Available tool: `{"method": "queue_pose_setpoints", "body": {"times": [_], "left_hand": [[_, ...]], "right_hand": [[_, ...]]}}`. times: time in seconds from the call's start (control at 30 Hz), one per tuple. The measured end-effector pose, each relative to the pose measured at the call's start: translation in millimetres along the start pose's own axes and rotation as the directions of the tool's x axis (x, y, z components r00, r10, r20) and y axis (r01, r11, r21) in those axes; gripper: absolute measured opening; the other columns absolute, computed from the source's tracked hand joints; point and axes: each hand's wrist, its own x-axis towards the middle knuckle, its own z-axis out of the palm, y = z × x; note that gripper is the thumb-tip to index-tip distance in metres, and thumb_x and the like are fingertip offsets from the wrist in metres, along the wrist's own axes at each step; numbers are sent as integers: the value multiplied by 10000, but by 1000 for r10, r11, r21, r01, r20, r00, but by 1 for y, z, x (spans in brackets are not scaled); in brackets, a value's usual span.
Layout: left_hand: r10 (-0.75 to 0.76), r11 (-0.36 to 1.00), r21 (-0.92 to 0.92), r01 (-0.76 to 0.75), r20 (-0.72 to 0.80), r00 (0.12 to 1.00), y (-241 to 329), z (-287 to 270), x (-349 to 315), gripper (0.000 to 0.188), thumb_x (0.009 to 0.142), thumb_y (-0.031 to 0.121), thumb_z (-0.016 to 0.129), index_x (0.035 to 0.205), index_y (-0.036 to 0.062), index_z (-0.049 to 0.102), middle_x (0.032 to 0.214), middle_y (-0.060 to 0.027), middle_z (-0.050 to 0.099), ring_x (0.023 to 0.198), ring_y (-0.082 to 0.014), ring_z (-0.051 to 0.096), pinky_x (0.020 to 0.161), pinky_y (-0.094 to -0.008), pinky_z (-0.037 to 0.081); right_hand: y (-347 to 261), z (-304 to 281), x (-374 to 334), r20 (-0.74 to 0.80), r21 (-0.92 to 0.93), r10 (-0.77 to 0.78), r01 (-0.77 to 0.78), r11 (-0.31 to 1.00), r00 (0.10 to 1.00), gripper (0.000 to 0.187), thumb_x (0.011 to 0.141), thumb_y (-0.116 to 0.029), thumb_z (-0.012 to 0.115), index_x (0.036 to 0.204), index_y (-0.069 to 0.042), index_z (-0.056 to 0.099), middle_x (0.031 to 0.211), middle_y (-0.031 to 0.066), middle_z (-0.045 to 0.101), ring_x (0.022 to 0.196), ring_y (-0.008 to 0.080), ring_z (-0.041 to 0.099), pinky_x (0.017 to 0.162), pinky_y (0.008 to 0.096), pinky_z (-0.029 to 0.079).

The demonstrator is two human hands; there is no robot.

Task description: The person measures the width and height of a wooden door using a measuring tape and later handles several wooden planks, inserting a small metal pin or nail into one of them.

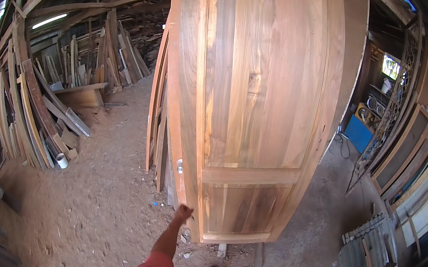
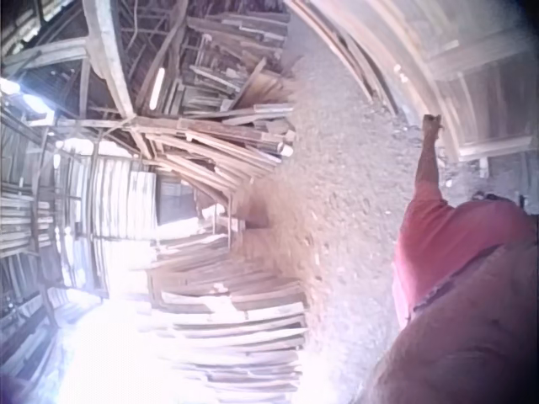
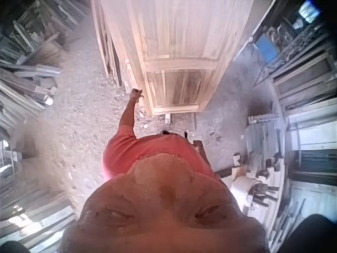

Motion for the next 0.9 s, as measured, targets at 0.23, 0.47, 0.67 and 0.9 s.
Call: {"method": "queue_pose_setpoints", "body": {"times": [0.23,0.47,0.67,0.9], "left_hand": [[142,959,277,-55,-305,942,210,-110,80,868,638,521,799,1288,90,417,1131,-160,613,1087,-334,556,918,-423,430],[162,943,332,-24,-397,903,268,-94,101,1081,628,511,813,1411,16,257,1321,-198,503,1248,-363,428,1059,-410,319],[145,975,217,-38,-501,853,287,-73,90,869,609,423,846,1235,28,390,1203,-197,547,1148,-427,457,986,-447,390],[164,979,186,-87,-455,875,267,-84,103,660,683,351,774,1160,26,453,1122,-188,595,1089,-407,481,934,-457,405]], "right_hand": [[-16,5,-1,-125,242,181,-147,959,976,197,763,-245,660,874,-95,598,781,100,648,701,266,642,615,440,494],[-64,17,13,-176,355,219,-145,924,960,219,779,-257,641,930,-103,600,815,94,653,723,268,642,633,467,490],[-86,16,18,-213,396,229,-130,909,950,243,793,-266,625,977,-110,601,845,89,657,742,270,642,649,490,488],[-90,18,18,-231,411,234,-124,903,944,274,810,-278,606,1033,-118,603,879,83,662,763,272,642,667,517,485]]}}
